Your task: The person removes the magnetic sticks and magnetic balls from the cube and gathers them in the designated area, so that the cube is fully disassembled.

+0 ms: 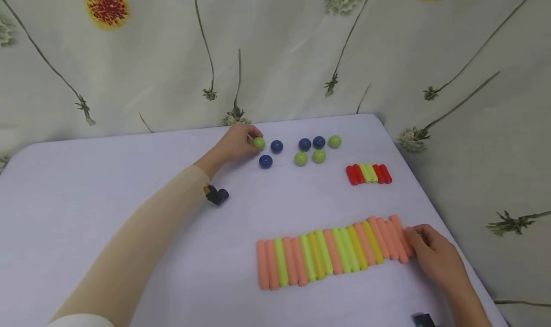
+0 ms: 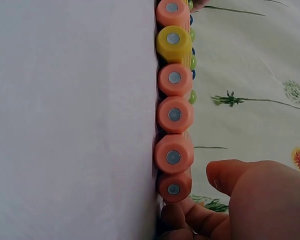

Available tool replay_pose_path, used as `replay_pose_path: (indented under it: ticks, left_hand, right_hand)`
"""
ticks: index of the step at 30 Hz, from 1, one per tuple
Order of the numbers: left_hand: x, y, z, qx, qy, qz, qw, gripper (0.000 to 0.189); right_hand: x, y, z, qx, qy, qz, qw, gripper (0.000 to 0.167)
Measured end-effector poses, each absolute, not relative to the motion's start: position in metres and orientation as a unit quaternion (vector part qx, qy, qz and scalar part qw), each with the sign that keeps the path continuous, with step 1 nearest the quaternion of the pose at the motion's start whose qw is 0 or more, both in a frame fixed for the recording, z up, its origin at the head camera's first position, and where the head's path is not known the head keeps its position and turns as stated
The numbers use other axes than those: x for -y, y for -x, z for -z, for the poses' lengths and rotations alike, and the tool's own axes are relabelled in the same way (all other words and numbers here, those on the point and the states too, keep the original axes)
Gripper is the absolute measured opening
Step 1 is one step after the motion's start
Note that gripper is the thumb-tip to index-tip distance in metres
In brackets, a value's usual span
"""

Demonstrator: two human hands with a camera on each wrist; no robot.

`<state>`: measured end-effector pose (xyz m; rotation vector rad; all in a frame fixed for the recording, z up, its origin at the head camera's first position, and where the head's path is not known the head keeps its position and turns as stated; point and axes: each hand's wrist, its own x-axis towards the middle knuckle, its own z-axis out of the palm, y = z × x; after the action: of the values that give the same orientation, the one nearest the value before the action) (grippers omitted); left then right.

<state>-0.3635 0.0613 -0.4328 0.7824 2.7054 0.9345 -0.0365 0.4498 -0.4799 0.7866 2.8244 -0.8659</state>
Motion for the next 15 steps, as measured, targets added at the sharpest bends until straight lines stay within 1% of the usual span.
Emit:
replay_pose_path:
  ticks: [8, 15]
  left_hand:
    - [-0.064, 0.374, 0.441, -0.910, -0.261, -0.307, 0.096, 0.038]
    - [-0.064, 0.380, 0.445, -0.904, -0.258, -0.324, 0.101, 0.038]
  right_hand:
    - [-0.445, 0.037, 0.485, -0.929, -0.242, 0.278, 0.026, 0.060]
    - [-0.450, 0.038, 0.484, -0.925, -0.260, 0.273, 0.037, 0.061]
